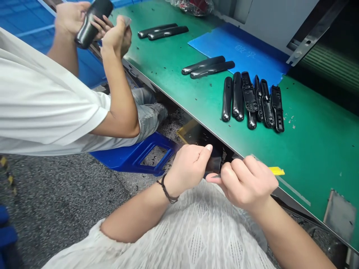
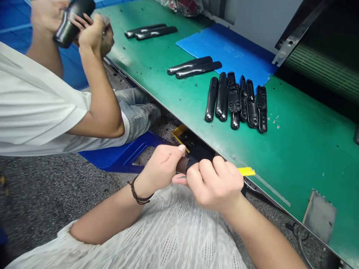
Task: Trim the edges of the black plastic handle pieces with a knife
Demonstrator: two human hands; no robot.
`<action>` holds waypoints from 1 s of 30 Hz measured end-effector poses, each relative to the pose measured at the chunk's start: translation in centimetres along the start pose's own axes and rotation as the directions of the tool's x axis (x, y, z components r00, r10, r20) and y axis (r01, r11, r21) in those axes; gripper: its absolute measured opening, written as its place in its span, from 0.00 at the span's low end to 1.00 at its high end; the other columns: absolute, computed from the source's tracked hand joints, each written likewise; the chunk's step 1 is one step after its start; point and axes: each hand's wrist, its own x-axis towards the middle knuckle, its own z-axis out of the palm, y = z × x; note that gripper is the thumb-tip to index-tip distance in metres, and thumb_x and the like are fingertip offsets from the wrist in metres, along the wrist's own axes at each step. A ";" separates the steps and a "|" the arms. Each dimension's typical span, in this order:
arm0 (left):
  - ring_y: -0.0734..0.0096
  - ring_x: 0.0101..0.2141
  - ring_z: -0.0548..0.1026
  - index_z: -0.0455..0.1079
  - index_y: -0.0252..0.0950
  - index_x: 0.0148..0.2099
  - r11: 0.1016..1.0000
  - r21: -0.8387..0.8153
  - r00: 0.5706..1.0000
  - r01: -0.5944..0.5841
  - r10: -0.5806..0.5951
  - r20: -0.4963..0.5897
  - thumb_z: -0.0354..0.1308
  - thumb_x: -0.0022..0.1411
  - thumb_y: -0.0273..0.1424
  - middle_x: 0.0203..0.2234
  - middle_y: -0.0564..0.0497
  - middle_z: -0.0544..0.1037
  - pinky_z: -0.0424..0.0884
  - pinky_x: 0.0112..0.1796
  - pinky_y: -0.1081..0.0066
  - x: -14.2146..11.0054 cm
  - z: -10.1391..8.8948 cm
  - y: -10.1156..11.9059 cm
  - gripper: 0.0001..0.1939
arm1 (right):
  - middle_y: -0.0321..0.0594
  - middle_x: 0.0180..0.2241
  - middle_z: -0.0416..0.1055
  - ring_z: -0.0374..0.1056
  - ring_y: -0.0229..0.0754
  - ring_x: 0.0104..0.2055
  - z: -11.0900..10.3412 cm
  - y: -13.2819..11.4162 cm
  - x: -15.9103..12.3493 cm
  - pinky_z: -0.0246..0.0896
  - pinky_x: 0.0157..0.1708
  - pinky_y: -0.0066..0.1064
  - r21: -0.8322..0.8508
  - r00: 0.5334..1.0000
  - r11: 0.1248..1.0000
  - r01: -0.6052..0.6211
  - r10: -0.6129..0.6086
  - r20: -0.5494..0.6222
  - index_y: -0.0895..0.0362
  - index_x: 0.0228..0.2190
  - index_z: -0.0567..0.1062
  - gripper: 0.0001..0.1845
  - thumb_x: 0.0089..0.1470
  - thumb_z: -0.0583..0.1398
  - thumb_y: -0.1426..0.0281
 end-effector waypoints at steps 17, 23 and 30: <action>0.79 0.19 0.60 0.64 0.34 0.31 0.915 -0.387 0.863 0.112 0.103 0.495 0.47 0.73 0.54 0.19 0.57 0.64 0.56 0.19 0.76 -1.2 -1.0 0.1 0.29 | 0.34 0.26 0.65 0.58 0.37 0.28 -1.8 4.4 -0.2 0.51 0.30 0.32 0.442 0.917 0.839 -0.317 0.154 0.367 0.56 0.34 0.71 0.17 0.63 0.62 0.54; 0.76 0.23 0.60 0.67 0.34 0.31 0.910 -0.408 0.853 0.073 0.154 0.498 0.48 0.73 0.54 0.20 0.56 0.63 0.55 0.23 0.75 -1.2 -1.2 0.4 0.29 | 0.33 0.24 0.62 0.54 0.36 0.27 -2.4 4.4 1.4 0.42 0.27 0.32 0.371 0.898 0.886 -0.276 0.101 0.428 0.55 0.27 0.68 0.28 0.66 0.56 0.46; 0.78 0.19 0.58 0.64 0.35 0.31 0.845 -0.513 0.871 0.151 0.131 0.473 0.48 0.73 0.53 0.17 0.57 0.63 0.52 0.21 0.74 -1.6 0.2 -0.4 0.28 | 0.34 0.23 0.59 0.48 0.37 0.27 -1.8 4.2 0.8 0.37 0.26 0.34 0.242 0.949 0.960 -0.143 0.063 0.310 0.55 0.23 0.65 0.28 0.67 0.57 0.49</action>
